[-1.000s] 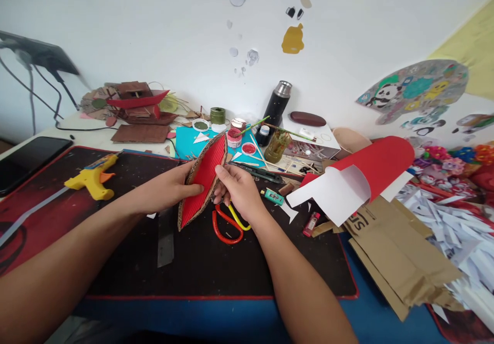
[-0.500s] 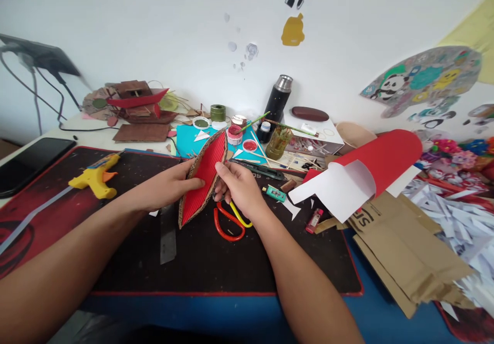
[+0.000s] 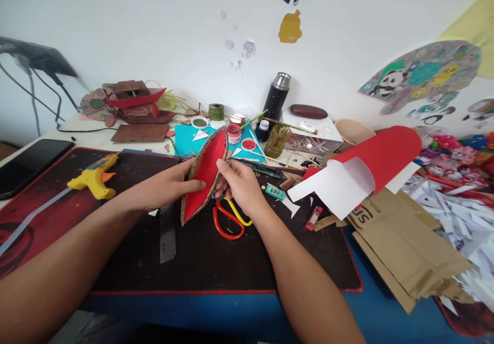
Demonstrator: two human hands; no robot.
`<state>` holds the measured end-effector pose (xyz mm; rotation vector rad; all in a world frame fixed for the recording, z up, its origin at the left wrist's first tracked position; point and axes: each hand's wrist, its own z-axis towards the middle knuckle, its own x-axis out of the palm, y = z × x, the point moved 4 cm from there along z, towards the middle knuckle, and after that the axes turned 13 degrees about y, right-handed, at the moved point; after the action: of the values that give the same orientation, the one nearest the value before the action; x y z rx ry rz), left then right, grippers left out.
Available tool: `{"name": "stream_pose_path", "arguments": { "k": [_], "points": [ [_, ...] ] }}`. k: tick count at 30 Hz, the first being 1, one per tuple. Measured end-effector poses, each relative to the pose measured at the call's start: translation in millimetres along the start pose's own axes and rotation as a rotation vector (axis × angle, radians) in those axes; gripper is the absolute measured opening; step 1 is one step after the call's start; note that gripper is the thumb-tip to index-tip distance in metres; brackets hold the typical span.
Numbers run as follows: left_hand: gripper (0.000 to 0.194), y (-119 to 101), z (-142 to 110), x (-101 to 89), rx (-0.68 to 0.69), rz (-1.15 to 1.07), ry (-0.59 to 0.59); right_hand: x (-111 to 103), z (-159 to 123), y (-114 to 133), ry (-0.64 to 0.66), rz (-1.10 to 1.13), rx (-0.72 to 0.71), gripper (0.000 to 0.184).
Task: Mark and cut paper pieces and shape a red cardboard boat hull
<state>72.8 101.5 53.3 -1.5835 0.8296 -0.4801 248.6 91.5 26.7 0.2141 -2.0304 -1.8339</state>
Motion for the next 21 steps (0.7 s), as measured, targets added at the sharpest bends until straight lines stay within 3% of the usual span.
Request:
{"name": "stream_pose_path", "arguments": {
  "k": [6, 10, 13, 17, 21],
  "points": [
    [0.081, -5, -2, -0.7, 0.06, 0.091, 0.106, -14, 1, 5, -0.124, 0.041, -0.044, 0.062],
    [0.108, 5, -3, 3.3, 0.035, 0.037, 0.177, -22, 2, 8, -0.185, 0.07, -0.065, 0.063],
    [0.117, 9, -3, 6.4, 0.016, -0.027, 0.19, -25, 3, 9, -0.205, 0.088, -0.068, 0.061],
    [0.117, 5, -3, 4.6, 0.028, -0.086, 0.158, -28, 4, 9, -0.224, 0.119, -0.074, 0.06],
    [0.094, -3, -3, -6.0, 0.109, -0.178, 0.077, -31, 4, 9, -0.228, 0.153, -0.08, 0.062]
  ]
}}
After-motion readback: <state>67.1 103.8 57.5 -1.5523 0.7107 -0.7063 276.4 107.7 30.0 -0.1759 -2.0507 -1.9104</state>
